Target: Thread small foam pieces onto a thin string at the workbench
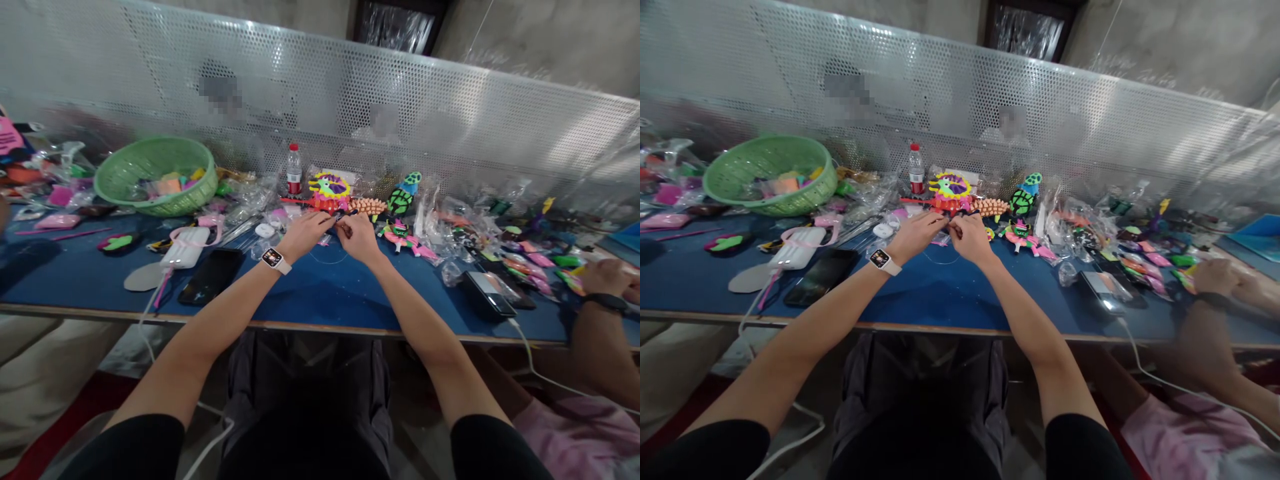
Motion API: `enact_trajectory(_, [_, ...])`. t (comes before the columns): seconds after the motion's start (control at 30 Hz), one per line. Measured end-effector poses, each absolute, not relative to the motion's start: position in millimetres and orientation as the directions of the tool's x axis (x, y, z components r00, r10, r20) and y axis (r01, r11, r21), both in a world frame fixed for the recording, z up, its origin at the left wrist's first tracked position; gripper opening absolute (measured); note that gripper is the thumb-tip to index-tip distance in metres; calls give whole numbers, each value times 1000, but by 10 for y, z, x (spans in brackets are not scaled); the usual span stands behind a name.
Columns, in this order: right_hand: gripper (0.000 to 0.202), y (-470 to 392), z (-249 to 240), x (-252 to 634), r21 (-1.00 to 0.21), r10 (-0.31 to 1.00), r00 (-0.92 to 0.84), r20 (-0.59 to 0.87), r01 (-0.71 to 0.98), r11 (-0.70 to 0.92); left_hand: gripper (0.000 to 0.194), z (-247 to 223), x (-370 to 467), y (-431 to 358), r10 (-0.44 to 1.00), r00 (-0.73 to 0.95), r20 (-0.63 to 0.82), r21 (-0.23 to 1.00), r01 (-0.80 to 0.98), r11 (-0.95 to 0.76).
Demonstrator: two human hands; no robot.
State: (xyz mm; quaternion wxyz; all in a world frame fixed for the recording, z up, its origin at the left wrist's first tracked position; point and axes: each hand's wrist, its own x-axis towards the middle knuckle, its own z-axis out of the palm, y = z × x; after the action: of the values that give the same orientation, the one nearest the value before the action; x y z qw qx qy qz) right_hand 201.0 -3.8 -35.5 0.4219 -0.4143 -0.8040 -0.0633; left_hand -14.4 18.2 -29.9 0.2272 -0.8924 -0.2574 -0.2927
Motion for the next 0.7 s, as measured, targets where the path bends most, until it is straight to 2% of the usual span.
enact_trajectory(0.1, [19, -4, -354, 2078, -167, 590, -389, 707, 719, 674, 23, -281, -155, 234, 336, 720, 607, -205, 551, -809])
enact_trajectory(0.17, [19, 5, -341, 2121, -143, 582, -432, 689, 706, 694, 20, -272, -160, 292, 357, 714, 602, -110, 517, -849])
enact_trajectory(0.23, [17, 0, -318, 2151, -146, 584, -457, 671, 691, 708, 20, -260, -170, 358, 404, 697, 593, 58, 463, -885])
enact_trajectory(0.33, [15, -26, -278, 2164, -177, 591, -471, 654, 665, 726, 21, -234, -208, 434, 469, 718, 515, 374, 304, -876])
enact_trajectory(0.4, [16, -50, -256, 2152, -201, 592, -468, 656, 648, 735, 25, -225, -238, 446, 475, 754, 454, 547, 185, -816])
enact_trajectory(0.5, [19, -82, -235, 2125, -214, 589, -464, 661, 636, 742, 36, -242, -252, 405, 487, 780, 393, 738, 49, -673])
enact_trajectory(0.6, [21, -94, -231, 2111, -210, 580, -454, 676, 636, 743, 42, -273, -234, 358, 512, 787, 344, 849, -27, -528])
enact_trajectory(0.7, [21, -81, -245, 2113, -221, 580, -415, 701, 647, 730, 38, -282, -227, 365, 531, 762, 370, 827, -10, -562])
